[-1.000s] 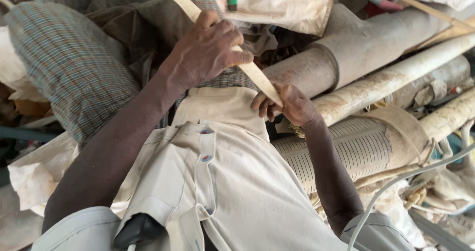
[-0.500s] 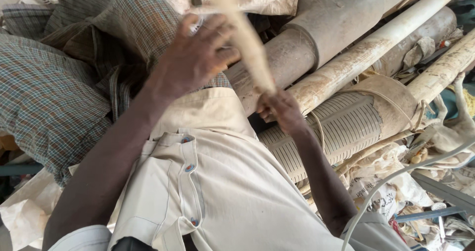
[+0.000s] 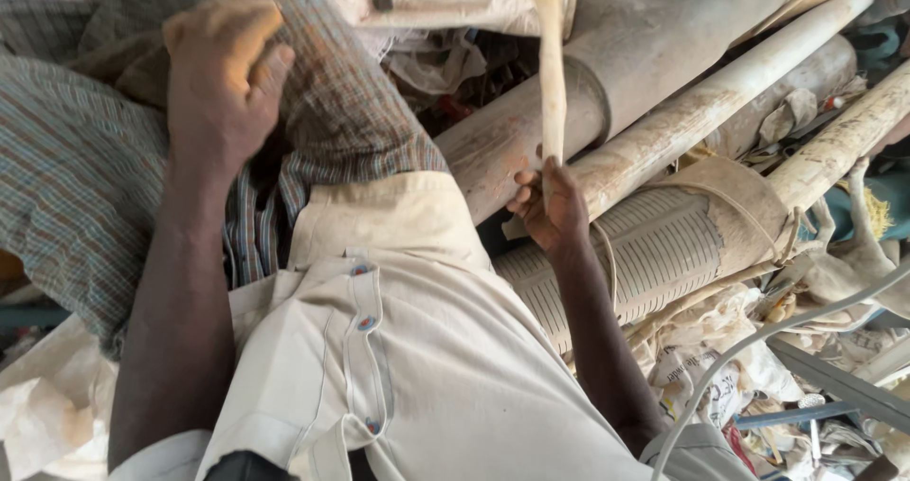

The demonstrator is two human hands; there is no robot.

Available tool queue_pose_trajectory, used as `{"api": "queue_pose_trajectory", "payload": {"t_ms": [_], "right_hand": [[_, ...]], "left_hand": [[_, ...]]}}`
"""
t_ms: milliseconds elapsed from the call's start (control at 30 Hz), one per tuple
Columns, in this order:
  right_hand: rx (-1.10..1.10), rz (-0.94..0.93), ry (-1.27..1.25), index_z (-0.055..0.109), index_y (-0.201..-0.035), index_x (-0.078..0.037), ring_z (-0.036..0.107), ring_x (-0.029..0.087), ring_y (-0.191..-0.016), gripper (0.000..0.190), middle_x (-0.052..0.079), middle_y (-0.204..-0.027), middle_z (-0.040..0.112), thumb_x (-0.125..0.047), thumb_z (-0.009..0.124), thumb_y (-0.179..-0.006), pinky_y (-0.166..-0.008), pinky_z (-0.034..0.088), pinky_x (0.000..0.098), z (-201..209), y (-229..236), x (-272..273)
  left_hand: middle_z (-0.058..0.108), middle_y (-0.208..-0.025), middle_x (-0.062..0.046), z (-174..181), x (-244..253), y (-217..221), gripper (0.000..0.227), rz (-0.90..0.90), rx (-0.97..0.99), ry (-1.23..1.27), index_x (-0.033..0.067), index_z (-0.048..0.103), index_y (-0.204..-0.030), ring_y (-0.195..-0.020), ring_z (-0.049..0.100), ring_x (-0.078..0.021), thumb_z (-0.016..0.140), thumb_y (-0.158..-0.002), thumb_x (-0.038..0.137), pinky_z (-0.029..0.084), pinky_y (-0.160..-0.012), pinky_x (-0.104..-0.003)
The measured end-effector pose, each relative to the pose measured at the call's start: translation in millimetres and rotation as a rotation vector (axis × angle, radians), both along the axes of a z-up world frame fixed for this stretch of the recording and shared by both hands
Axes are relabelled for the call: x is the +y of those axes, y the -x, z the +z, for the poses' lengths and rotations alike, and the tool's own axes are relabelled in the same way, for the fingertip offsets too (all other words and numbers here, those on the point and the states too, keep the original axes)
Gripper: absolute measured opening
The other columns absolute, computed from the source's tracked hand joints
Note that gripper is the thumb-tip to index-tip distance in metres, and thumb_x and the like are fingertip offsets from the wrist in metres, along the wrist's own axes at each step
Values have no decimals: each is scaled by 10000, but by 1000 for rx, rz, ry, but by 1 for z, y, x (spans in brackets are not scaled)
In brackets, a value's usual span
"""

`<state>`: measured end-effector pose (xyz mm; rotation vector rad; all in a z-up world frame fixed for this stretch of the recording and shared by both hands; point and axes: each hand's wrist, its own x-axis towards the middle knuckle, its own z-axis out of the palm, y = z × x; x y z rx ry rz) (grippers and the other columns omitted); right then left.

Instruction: The person sits on the floor and uses a knife to cut a long strip from a piece of fabric. They hold the fabric with one hand and slice along its length with the other, producing a narrow strip.

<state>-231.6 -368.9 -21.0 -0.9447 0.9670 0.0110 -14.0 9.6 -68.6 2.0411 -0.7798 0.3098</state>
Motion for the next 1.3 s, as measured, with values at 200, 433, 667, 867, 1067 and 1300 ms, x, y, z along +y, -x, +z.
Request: {"api": "queue_pose_trajectory", "payload": {"t_ms": [200, 433, 667, 867, 1067, 1300], "right_hand": [[-59, 280, 691, 631, -1068, 31, 753, 248, -717, 457, 180, -953, 778, -398, 487, -1132, -644, 670, 398, 17, 0, -30], [9, 929, 1352, 546, -1397, -21, 665, 275, -776, 421, 229, -971, 706, -253, 550, -1046, -604, 602, 399, 14, 60, -75], [139, 169, 309, 486, -1381, -68, 703, 214, -675, 363, 135, -920, 726, -259, 467, -1073, -584, 614, 384, 18, 50, -53], [-82, 463, 348, 438, -1386, 82, 701, 229, -676, 408, 185, -942, 739, -245, 463, -1143, -560, 596, 379, 5, 37, -35], [334, 858, 581, 357, -1589, -39, 711, 187, -643, 618, 157, -892, 788, -290, 486, -1039, -556, 597, 339, -4, 3, -47], [502, 1323, 639, 494, -1491, -67, 709, 205, -604, 527, 155, -870, 804, -298, 519, -1018, -502, 580, 346, -36, -103, -104]], "left_hand": [[661, -1356, -121, 12, 15, -6, 248, 49, 18, 18, 8, 634, -1353, -1266, 610, -289, 696, -1114, 28, 468, -1129, -479], [692, -1274, -130, 14, 20, -12, 210, 168, 81, 68, 37, 684, -1292, -1235, 643, -341, 748, -1100, 90, 521, -1061, -498], [718, -1276, -154, 8, 37, -26, 266, 236, 239, 243, 55, 676, -1344, -1168, 707, -291, 721, -1112, 176, 595, -955, -424], [752, -1168, -141, 18, 53, -22, 327, 339, 397, 319, 45, 647, -1334, -1072, 749, -262, 734, -1045, 171, 592, -887, -386], [770, -1150, -127, 25, 70, -33, 333, 331, 421, 306, 44, 648, -1345, -1043, 754, -247, 718, -1049, 181, 588, -878, -371], [740, -1203, -164, 22, 102, -42, 428, 414, 622, 250, 63, 614, -1398, -1096, 735, -270, 671, -1041, 293, 575, -896, -387]]}}
